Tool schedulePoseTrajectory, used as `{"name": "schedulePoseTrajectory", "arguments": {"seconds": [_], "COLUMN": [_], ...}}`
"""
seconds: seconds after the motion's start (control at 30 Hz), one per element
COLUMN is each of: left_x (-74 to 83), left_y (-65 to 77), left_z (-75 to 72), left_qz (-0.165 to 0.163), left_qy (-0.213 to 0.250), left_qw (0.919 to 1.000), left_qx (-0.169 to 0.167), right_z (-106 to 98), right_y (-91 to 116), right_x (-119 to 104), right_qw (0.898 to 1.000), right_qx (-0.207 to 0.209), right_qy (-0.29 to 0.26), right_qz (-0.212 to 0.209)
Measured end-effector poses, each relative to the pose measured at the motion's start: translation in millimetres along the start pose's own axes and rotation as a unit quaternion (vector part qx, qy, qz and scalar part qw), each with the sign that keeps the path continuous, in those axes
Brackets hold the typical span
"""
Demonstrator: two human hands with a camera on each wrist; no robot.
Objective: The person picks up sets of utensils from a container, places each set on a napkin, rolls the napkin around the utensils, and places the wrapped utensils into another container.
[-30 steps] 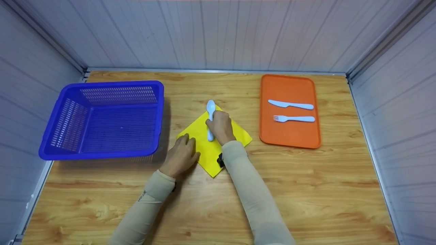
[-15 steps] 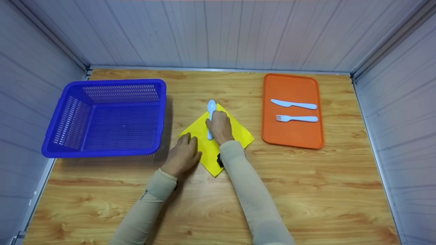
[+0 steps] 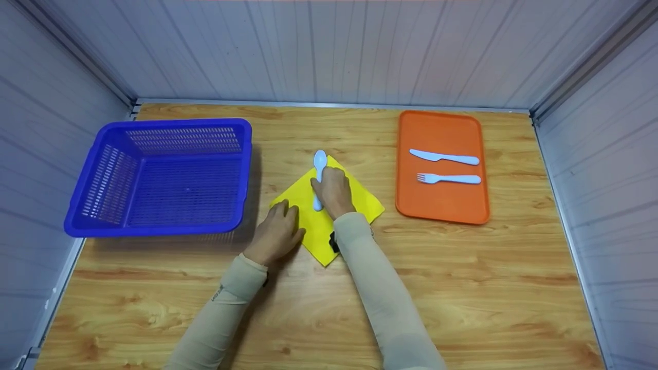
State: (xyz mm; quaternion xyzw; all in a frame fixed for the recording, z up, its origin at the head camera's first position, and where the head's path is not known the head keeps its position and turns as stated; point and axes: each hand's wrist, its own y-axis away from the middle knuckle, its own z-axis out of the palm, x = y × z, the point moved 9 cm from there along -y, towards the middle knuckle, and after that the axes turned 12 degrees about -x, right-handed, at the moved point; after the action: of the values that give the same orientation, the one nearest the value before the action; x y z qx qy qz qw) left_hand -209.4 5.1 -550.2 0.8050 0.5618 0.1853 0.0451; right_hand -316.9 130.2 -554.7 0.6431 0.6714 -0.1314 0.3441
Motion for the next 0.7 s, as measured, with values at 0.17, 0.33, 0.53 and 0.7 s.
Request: {"name": "schedulePoseTrajectory", "arguments": {"seconds": [0.17,0.33,0.53,0.7], "left_x": [0.8,1.5,0.7,24.7], "left_y": [1.9,2.4,1.8,-1.2], "left_z": [-2.2,-4.1,-12.2,-30.2], "left_qz": [0.008,0.018,0.005,0.045], "left_qy": [0.003,0.016,0.033,0.007], "left_qw": [0.9997,0.9990,0.9979,0.9929], "left_qx": [0.022,0.039,0.055,0.110], "right_z": [-0.4,-2.8,-10.0,-40.1], "right_y": [0.1,0.8,4.2,14.2], "right_x": [-0.6,1.3,3.3,5.0], "right_qw": [1.000,1.000,1.000,0.998], "right_qx": [0.002,0.005,-0.009,0.000], "right_qy": [-0.002,-0.009,-0.002,0.029], "right_qz": [-0.004,-0.008,-0.015,-0.051]}}
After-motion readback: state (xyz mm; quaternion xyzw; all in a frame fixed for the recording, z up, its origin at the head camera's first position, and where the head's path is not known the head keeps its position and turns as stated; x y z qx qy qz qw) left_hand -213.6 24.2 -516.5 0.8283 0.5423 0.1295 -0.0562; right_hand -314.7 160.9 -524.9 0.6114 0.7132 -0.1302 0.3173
